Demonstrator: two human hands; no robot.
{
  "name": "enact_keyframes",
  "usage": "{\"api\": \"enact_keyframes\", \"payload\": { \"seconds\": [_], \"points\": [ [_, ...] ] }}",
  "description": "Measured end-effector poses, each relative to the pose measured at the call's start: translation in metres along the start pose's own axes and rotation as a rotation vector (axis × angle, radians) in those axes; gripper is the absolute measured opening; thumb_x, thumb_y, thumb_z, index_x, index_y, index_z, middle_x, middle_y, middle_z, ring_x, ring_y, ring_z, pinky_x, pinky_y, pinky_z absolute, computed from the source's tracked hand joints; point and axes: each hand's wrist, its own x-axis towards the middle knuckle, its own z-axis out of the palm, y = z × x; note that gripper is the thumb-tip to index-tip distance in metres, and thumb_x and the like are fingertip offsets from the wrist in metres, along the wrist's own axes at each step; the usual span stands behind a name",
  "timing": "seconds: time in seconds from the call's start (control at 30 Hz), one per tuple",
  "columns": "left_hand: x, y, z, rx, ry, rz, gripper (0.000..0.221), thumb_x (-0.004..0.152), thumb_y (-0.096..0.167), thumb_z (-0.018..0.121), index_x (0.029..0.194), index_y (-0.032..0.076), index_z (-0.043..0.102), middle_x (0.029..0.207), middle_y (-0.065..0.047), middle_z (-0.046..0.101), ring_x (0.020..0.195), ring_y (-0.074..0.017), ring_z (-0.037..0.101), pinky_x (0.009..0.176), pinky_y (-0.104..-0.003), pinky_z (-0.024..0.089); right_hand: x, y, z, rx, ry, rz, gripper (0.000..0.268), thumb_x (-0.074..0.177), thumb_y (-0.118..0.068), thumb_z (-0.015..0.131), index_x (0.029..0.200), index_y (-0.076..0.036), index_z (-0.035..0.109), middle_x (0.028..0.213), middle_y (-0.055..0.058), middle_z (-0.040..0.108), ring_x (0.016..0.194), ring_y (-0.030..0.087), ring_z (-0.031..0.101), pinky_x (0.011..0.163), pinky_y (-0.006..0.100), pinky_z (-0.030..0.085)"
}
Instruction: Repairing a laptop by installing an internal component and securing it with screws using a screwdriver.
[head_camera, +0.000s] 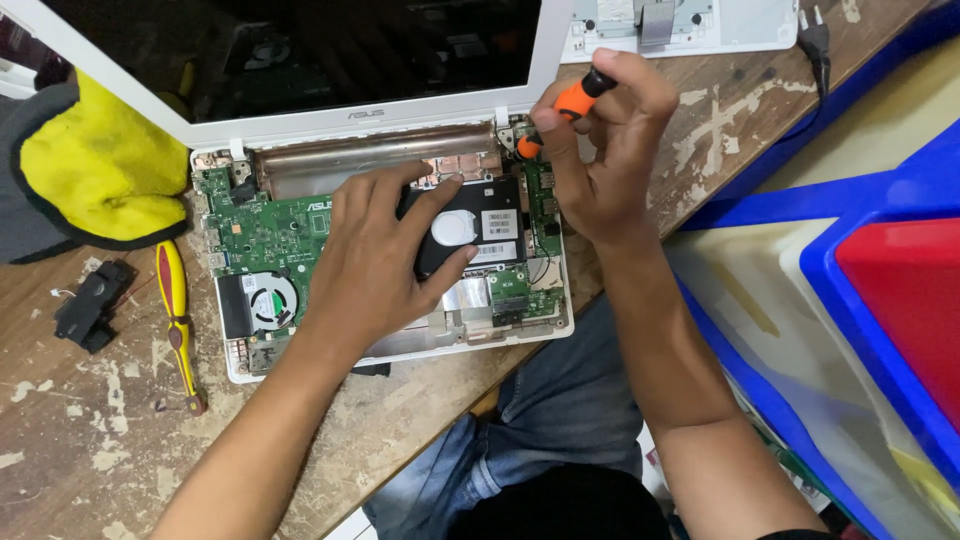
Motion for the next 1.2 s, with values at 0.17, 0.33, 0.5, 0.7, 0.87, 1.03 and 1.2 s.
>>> {"api": "enact_keyframes", "payload": {
  "seconds": [0.17, 0.33, 0.5, 0.7, 0.87, 1.03, 1.2],
  "points": [
    [0.005, 0.0, 0.0, -0.095, 0.05, -0.02, 0.047, 0.102, 0.037, 0.068, 0.139, 0.01, 0.059, 0.135, -0.02, 0.056, 0.121, -0.0371, 0.053, 0.101, -0.052, 0.043, -0.003, -0.003, 0.001, -0.011, 0.167, 0.077, 0.041, 0.114, -0.008, 0.056, 0.142, -0.017, 0.028, 0.094, 0.023, 0.062, 0.082, 0.028, 0.063, 0.069, 0.031, 0.052],
    [0.033, 0.015, -0.003, -0.064, 0.214, 0.036, 0.023, 0.103, 0.02, 0.073, 0.123, 0.008, 0.07, 0.113, -0.013, 0.059, 0.098, -0.0318, 0.052, 0.079, -0.043, 0.039, -0.003, -0.002, 0.0, -0.04, 0.215, 0.029, 0.037, 0.116, -0.01, 0.053, 0.143, -0.018, 0.029, 0.093, 0.025, 0.064, 0.076, 0.028, 0.063, 0.066, 0.031, 0.053],
    [0.064, 0.023, 0.019, 0.123, 0.163, 0.053, 0.012, 0.099, 0.02, 0.074, 0.099, 0.008, 0.074, 0.097, -0.011, 0.06, 0.087, -0.0305, 0.052, 0.076, -0.043, 0.04, -0.003, -0.003, 0.0, 0.017, 0.188, 0.052, 0.038, 0.113, -0.006, 0.055, 0.14, -0.017, 0.03, 0.095, 0.024, 0.062, 0.079, 0.027, 0.062, 0.068, 0.029, 0.048],
    [0.068, 0.032, 0.017, 0.154, 0.134, -0.028, 0.016, 0.097, 0.02, 0.072, 0.1, 0.007, 0.064, 0.096, -0.012, 0.058, 0.086, -0.0327, 0.052, 0.077, -0.044, 0.041, -0.005, -0.004, 0.001, 0.041, 0.241, 0.022, 0.039, 0.111, -0.005, 0.056, 0.138, -0.017, 0.031, 0.091, 0.025, 0.062, 0.076, 0.028, 0.061, 0.069, 0.031, 0.051],
    [0.065, 0.024, 0.016, 0.176, 0.086, 0.016, 0.014, 0.097, 0.02, 0.069, 0.099, 0.006, 0.068, 0.097, -0.012, 0.06, 0.088, -0.0319, 0.053, 0.079, -0.045, 0.041, -0.005, -0.003, 0.002, 0.084, 0.214, 0.005, 0.038, 0.112, -0.007, 0.056, 0.138, -0.019, 0.031, 0.09, 0.024, 0.062, 0.074, 0.028, 0.06, 0.068, 0.032, 0.052],
    [0.072, 0.023, 0.014, 0.27, 0.061, 0.105, 0.011, 0.096, 0.02, 0.067, 0.096, 0.011, 0.072, 0.101, -0.009, 0.061, 0.088, -0.0321, 0.056, 0.078, -0.043, 0.041, -0.006, -0.003, 0.001, 0.051, 0.28, -0.003, 0.037, 0.112, -0.009, 0.055, 0.14, -0.019, 0.032, 0.089, 0.024, 0.062, 0.073, 0.028, 0.059, 0.066, 0.031, 0.051],
    [0.075, 0.021, 0.017, 0.259, 0.015, 0.084, 0.011, 0.096, 0.016, 0.066, 0.093, 0.007, 0.071, 0.097, -0.012, 0.061, 0.086, -0.0337, 0.058, 0.081, -0.045, 0.045, -0.004, -0.004, 0.001, 0.028, 0.295, -0.019, 0.037, 0.112, -0.009, 0.055, 0.14, -0.018, 0.032, 0.086, 0.023, 0.062, 0.072, 0.027, 0.059, 0.065, 0.031, 0.05]
  ]
}}
